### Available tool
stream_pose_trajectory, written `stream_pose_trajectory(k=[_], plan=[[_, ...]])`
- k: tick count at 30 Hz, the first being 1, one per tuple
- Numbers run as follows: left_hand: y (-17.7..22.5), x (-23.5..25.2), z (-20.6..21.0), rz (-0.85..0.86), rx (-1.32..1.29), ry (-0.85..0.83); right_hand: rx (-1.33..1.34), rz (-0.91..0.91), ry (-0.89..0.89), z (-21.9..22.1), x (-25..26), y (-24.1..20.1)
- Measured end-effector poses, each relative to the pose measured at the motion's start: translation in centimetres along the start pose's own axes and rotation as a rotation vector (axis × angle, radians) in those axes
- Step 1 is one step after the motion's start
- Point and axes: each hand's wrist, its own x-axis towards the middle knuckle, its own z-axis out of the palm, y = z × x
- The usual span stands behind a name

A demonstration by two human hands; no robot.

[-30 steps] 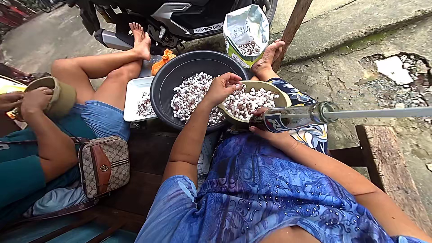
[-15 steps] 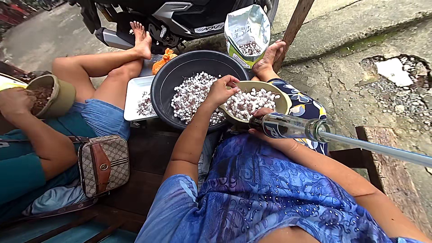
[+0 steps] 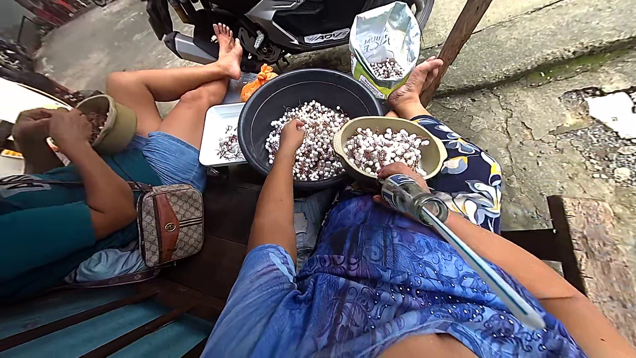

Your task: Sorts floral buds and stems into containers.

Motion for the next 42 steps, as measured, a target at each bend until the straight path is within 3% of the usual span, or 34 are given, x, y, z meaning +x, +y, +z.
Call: stream_pose_trajectory(k=[4,7,16,27,35,42], plan=[[-4.7,-1.7,2.3,-0.231,0.158,0.011,-0.020,-0.044,-0.034,-0.2,0.4,-0.6],[-5.6,-2.5,3.4,-0.321,0.285,-0.003,-0.032,-0.058,-0.039,-0.2,0.5,-0.7],[-6.1,-1.9,4.8,-0.350,0.407,-0.163,-0.027,-0.093,-0.030,-0.6,0.0,-1.0],[-5.4,-2.5,5.2,-0.340,0.388,-0.102,0.005,-0.116,0.098,-0.6,0.1,-2.0],[-5.7,-2.3,5.4,-0.373,0.439,-0.150,0.011,-0.167,0.095,-0.9,0.1,-1.9],[-5.6,-2.2,5.6,-0.356,0.416,-0.069,0.022,-0.143,0.116,-0.5,-0.1,-1.4]])
